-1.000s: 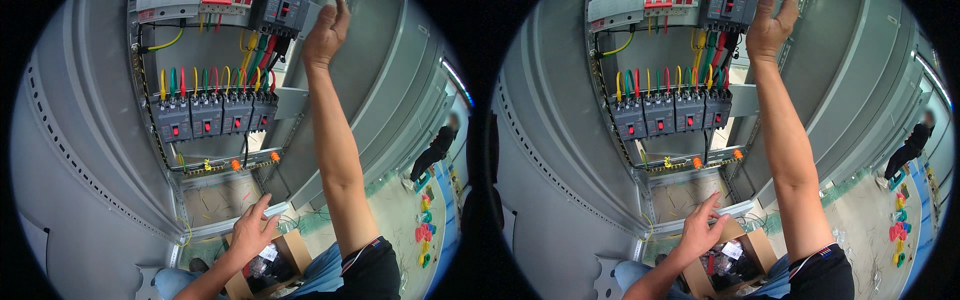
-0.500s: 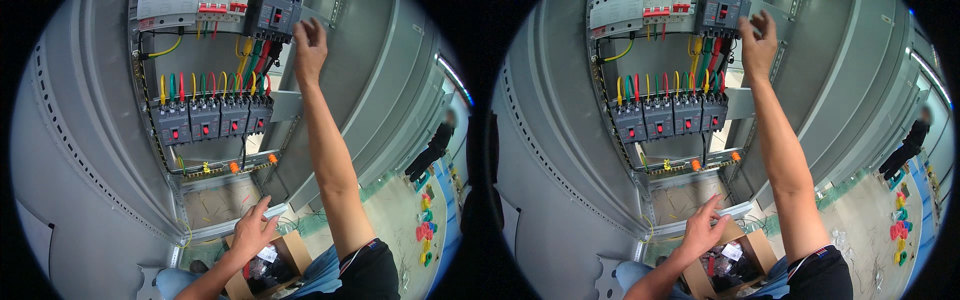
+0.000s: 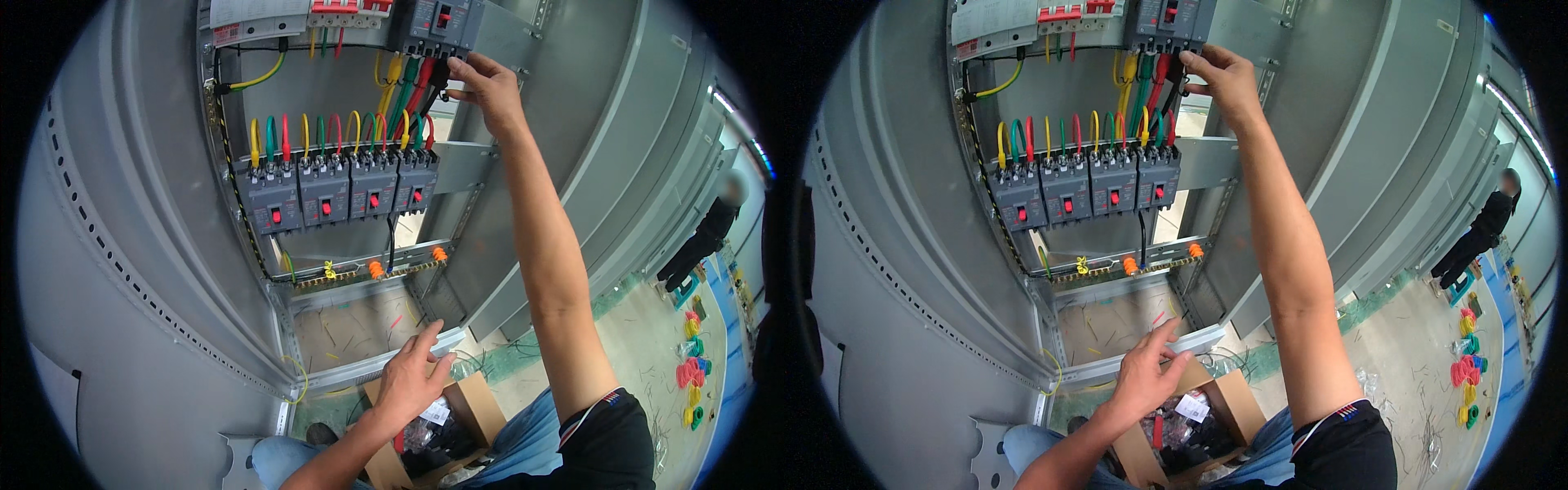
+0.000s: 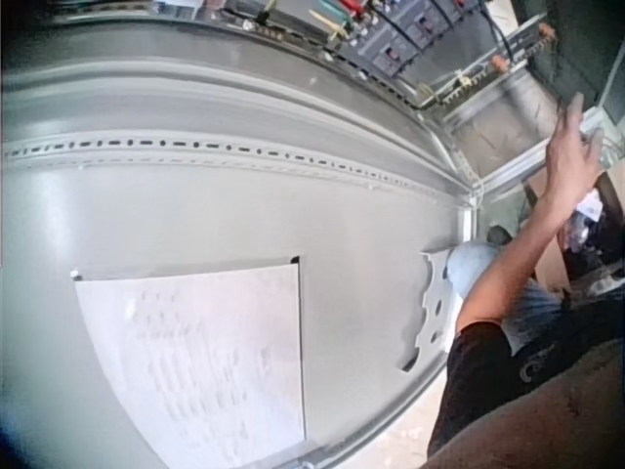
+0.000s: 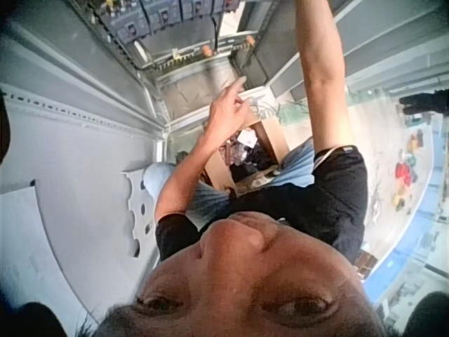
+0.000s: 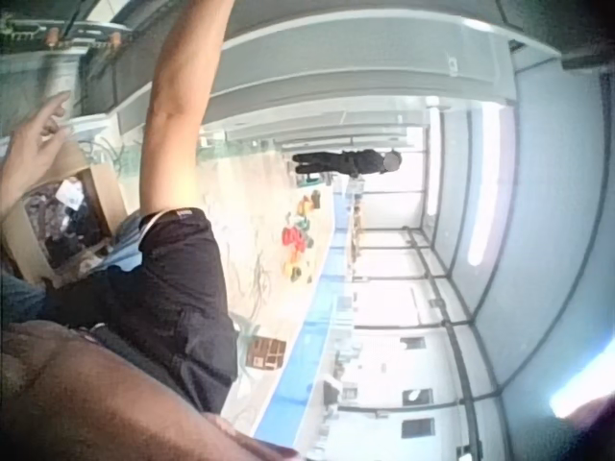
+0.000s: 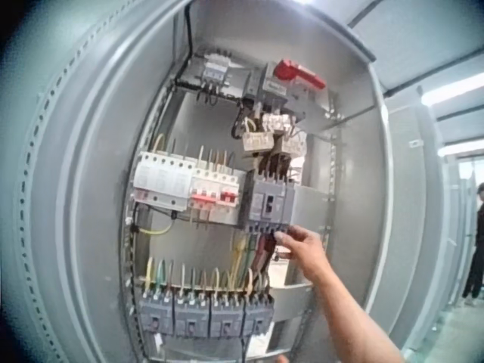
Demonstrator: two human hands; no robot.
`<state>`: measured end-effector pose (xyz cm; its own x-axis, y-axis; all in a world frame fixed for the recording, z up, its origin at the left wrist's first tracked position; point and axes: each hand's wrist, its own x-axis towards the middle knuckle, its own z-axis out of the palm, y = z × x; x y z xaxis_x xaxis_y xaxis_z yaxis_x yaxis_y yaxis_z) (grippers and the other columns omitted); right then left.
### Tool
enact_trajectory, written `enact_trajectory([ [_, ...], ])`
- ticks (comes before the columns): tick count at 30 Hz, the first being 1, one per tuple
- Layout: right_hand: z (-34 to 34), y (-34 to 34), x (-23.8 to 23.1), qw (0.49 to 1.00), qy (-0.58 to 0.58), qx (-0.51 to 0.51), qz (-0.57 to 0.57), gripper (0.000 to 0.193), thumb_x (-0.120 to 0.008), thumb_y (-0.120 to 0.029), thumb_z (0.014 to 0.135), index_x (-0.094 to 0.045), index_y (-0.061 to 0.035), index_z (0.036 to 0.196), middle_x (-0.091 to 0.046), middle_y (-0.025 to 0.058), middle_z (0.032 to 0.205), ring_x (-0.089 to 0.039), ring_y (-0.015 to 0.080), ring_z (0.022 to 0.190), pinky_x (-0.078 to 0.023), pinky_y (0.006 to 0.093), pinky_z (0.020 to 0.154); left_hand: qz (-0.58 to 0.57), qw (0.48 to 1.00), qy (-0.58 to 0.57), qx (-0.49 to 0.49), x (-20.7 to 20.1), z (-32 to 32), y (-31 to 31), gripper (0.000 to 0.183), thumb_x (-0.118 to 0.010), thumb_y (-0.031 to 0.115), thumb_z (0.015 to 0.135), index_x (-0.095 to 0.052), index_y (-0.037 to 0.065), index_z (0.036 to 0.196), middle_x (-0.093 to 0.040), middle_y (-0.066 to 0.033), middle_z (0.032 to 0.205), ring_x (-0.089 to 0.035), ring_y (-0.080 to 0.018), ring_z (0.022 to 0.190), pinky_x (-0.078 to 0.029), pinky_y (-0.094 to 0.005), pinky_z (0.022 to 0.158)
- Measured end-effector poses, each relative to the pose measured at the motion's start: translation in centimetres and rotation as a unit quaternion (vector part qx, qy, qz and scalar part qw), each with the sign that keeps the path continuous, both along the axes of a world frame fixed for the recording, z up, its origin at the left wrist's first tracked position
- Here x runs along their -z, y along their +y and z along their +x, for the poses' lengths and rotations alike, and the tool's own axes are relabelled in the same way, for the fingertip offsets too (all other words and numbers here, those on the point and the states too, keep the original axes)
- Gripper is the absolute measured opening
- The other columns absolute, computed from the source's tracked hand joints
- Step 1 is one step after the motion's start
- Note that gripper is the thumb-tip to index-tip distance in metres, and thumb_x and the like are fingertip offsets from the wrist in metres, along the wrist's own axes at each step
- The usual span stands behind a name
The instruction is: The person opens an electrical cabinet and installs small black electrical components onto the internal wiring. They retrieve components from a cardboard box, attach them to the wires, and secure them in place.
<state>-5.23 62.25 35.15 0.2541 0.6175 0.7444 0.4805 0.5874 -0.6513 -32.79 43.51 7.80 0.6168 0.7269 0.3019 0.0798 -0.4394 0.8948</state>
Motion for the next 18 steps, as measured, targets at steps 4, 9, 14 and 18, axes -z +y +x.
enact_trajectory([
  [4, 1.2, -0.6, -0.4, 1.000, -0.001, 0.016, -0.021, 0.050, -0.081, -0.034, 0.091, -0.070, 0.0056, 0.120, -0.074, 0.0116, 0.104, -0.072, 0.0177, 0.094, -0.065, 0.0311, 0.074, -0.001, 1.000, -0.016, 0.007, 0.1, 0.6, -0.7, 0.059, -0.074, 0.018, 0.093, -0.052, 0.007, 0.146, -0.068, -0.0180, 0.114, -0.073, -0.0218, 0.087, -0.059, -0.0357, 0.074],
  [9, 0.6, 0.4, -0.6, 0.997, -0.057, 0.025, -0.056, 0.054, -0.083, -0.037, 0.088, -0.072, 0.0057, 0.118, -0.075, 0.0092, 0.094, -0.072, 0.0117, 0.078, -0.057, 0.0253, 0.066, -0.025, 0.999, 0.021, 0.014, 1.3, 0.7, -0.2, 0.060, -0.073, 0.026, 0.094, -0.051, 0.008, 0.147, -0.067, -0.0192, 0.121, -0.073, -0.0267, 0.090, -0.058, -0.0407, 0.081],
  [14, 0.9, -3.6, 2.0, 0.992, -0.087, 0.082, -0.045, 0.051, -0.076, -0.042, 0.094, -0.070, -0.0034, 0.126, -0.073, 0.0081, 0.104, -0.071, 0.0153, 0.093, -0.059, 0.0311, 0.085, 0.024, 1.000, 0.005, -0.005, 2.1, 0.8, 0.6, 0.060, -0.075, 0.015, 0.092, -0.052, 0.008, 0.148, -0.070, -0.0115, 0.111, -0.070, -0.0139, 0.081, -0.056, -0.0306, 0.070],
  [18, -0.9, -10.5, 14.4, 0.945, -0.161, -0.089, -0.272, 0.029, -0.069, -0.029, 0.101, -0.074, -0.0040, 0.115, -0.073, 0.0030, 0.094, -0.069, 0.0117, 0.090, -0.057, 0.0296, 0.086, -0.004, 0.997, -0.009, -0.070, 2.8, -1.2, 2.9, 0.053, -0.075, 0.013, 0.092, -0.058, 0.005, 0.142, -0.068, -0.0072, 0.107, -0.064, -0.0087, 0.083, -0.054, -0.0265, 0.072],
])
